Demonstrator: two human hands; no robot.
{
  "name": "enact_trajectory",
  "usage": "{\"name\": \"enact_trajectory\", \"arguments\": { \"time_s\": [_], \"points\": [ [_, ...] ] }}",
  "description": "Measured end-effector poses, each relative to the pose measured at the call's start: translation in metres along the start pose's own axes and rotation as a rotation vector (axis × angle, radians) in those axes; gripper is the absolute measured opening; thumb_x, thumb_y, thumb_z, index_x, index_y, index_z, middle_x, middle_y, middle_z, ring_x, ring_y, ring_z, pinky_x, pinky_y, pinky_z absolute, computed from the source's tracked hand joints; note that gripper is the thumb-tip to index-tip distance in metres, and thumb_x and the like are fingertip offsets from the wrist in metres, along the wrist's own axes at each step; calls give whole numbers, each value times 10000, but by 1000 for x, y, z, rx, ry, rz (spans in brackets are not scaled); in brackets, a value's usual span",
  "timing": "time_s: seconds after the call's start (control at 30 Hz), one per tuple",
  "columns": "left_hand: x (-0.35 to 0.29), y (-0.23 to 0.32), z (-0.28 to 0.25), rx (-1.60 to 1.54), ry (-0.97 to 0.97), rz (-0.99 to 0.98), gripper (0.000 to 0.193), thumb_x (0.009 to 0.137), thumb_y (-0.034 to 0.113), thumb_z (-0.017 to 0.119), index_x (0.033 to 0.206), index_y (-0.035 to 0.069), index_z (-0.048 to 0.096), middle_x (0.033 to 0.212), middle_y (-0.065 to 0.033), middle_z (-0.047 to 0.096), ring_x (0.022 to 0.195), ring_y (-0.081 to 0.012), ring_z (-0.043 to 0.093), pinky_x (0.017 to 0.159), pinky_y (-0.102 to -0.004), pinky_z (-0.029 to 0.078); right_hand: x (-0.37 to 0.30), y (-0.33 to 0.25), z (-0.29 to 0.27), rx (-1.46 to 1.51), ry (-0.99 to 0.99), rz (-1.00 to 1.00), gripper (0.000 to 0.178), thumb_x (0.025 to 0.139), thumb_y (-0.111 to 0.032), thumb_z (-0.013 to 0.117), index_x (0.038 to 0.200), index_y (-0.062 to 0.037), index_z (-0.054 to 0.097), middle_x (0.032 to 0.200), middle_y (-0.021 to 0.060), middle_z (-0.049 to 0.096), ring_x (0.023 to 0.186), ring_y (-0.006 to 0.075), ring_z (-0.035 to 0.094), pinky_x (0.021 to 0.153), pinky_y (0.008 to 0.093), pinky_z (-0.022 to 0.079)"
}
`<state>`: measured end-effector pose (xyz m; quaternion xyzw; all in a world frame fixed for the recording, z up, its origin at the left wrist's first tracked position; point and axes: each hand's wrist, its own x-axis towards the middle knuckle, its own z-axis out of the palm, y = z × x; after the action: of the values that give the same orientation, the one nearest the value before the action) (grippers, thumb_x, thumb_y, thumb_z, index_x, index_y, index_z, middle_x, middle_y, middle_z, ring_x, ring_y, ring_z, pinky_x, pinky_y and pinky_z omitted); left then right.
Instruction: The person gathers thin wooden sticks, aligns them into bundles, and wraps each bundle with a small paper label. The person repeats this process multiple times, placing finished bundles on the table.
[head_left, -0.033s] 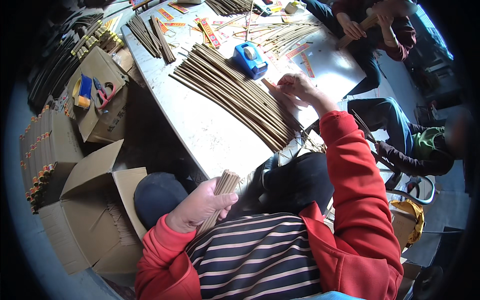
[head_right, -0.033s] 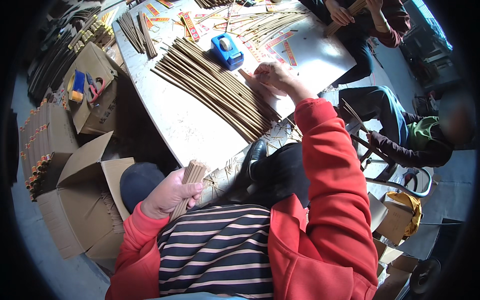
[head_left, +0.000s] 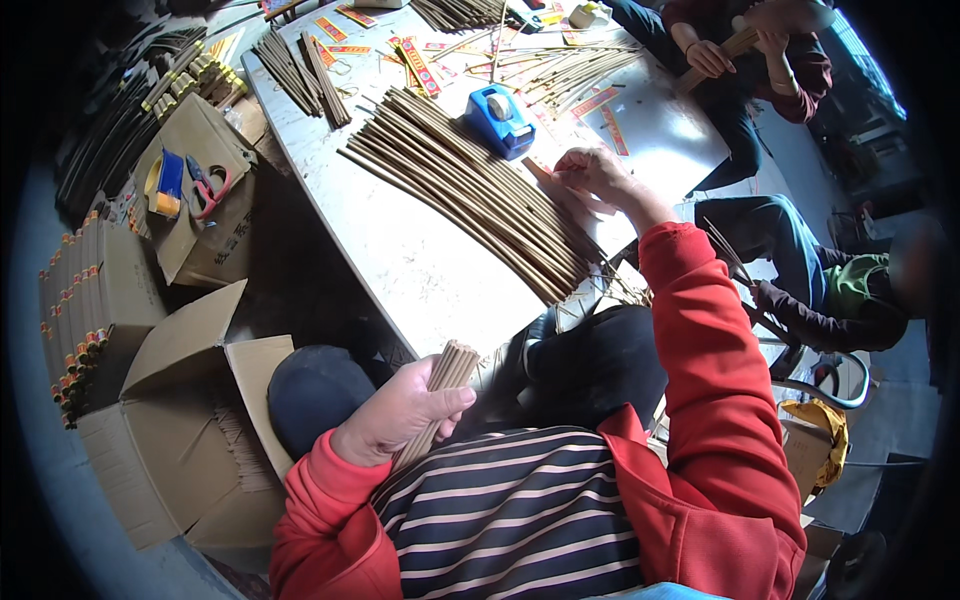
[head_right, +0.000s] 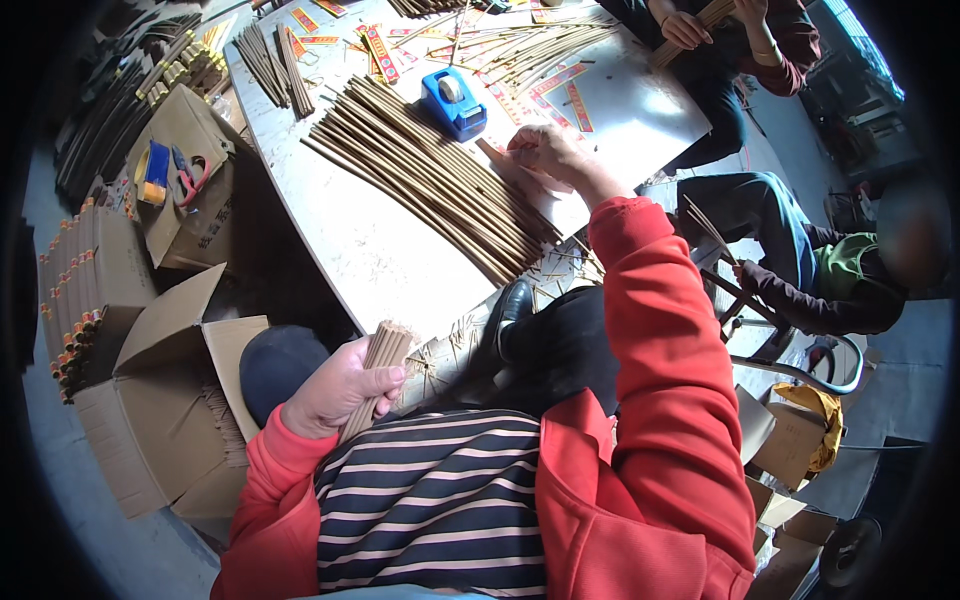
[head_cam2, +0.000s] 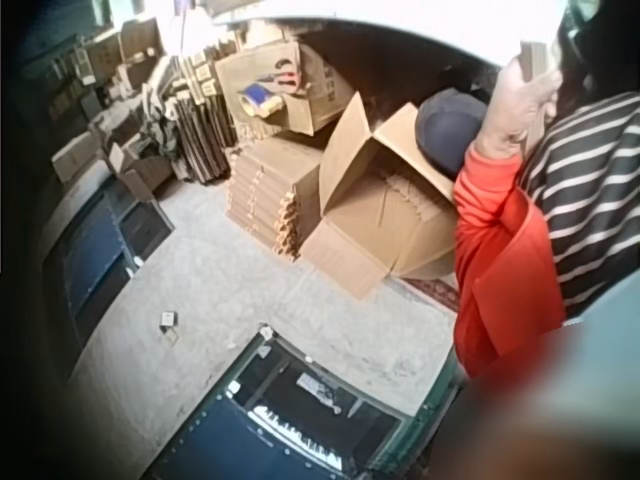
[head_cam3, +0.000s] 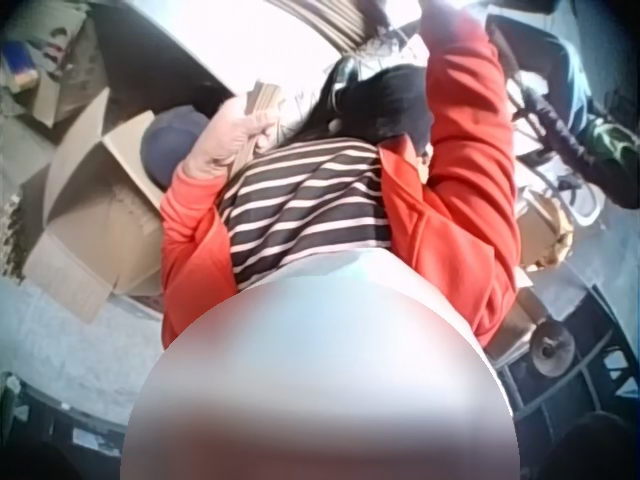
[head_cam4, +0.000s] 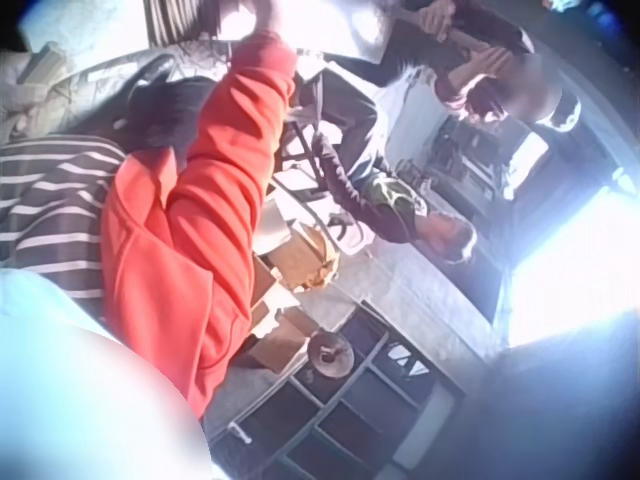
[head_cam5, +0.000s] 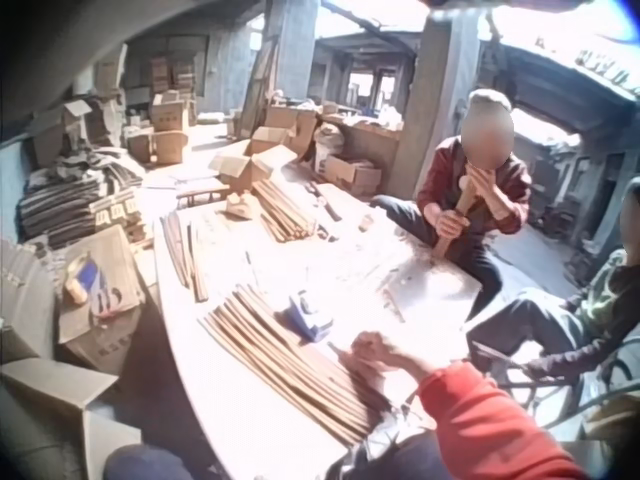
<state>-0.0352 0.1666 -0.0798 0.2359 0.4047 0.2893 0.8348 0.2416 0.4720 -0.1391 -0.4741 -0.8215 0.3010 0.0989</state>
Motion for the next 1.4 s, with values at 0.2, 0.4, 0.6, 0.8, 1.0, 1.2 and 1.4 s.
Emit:
{"name": "enact_trajectory", "arguments": {
  "time_s": [0.2,0.4,0.6,0.8,1.0,1.2,1.4],
  "points": [
    [0,4,1,-11,2,-3,329,828,253,685,946,17,489,721,-18,512,572,-63,505,515,-184,438,-1,-9,-6,4,-11,26,144,808,-136,683,900,-30,650,819,37,659,762,105,593,692,268,481],
    [-1,5,4,-9,8,-10,329,825,247,688,946,13,490,720,-19,517,564,-64,507,509,-184,437,-6,-19,-11,175,-38,28,110,822,-114,662,899,-36,654,822,21,654,767,101,589,704,257,478],
    [-4,5,10,-5,18,-21,320,823,238,690,936,14,491,711,-19,517,562,-65,508,508,-184,436,-10,-10,-12,268,-48,23,120,828,-108,654,911,-21,649,844,19,654,777,94,586,719,254,476],
    [-1,1,21,9,35,3,296,830,213,680,943,15,491,711,-19,519,557,-66,509,511,-186,435,-31,-23,-36,211,77,106,144,836,-131,649,894,-4,615,772,11,599,738,104,547,686,261,475],
    [2,-6,37,18,17,9,281,836,206,671,943,18,491,706,-17,520,552,-70,511,510,-184,429,-92,-19,-51,-107,-63,25,253,750,-8,625,1003,-25,618,954,90,629,884,187,611,789,294,498],
    [4,-11,54,29,-6,4,298,833,214,675,956,15,488,706,-15,515,552,-73,512,518,-184,432,-126,2,-41,-330,-141,-215,404,760,-78,634,1160,-104,578,1205,124,538,1147,290,480,979,366,397],
    [10,-13,61,43,6,4,318,832,217,676,975,5,487,715,-19,516,556,-73,512,530,-184,437,-124,23,-41,-320,-87,-300,277,819,-146,620,1091,-93,619,1149,111,574,1086,276,525,931,358,431]
  ]
}}
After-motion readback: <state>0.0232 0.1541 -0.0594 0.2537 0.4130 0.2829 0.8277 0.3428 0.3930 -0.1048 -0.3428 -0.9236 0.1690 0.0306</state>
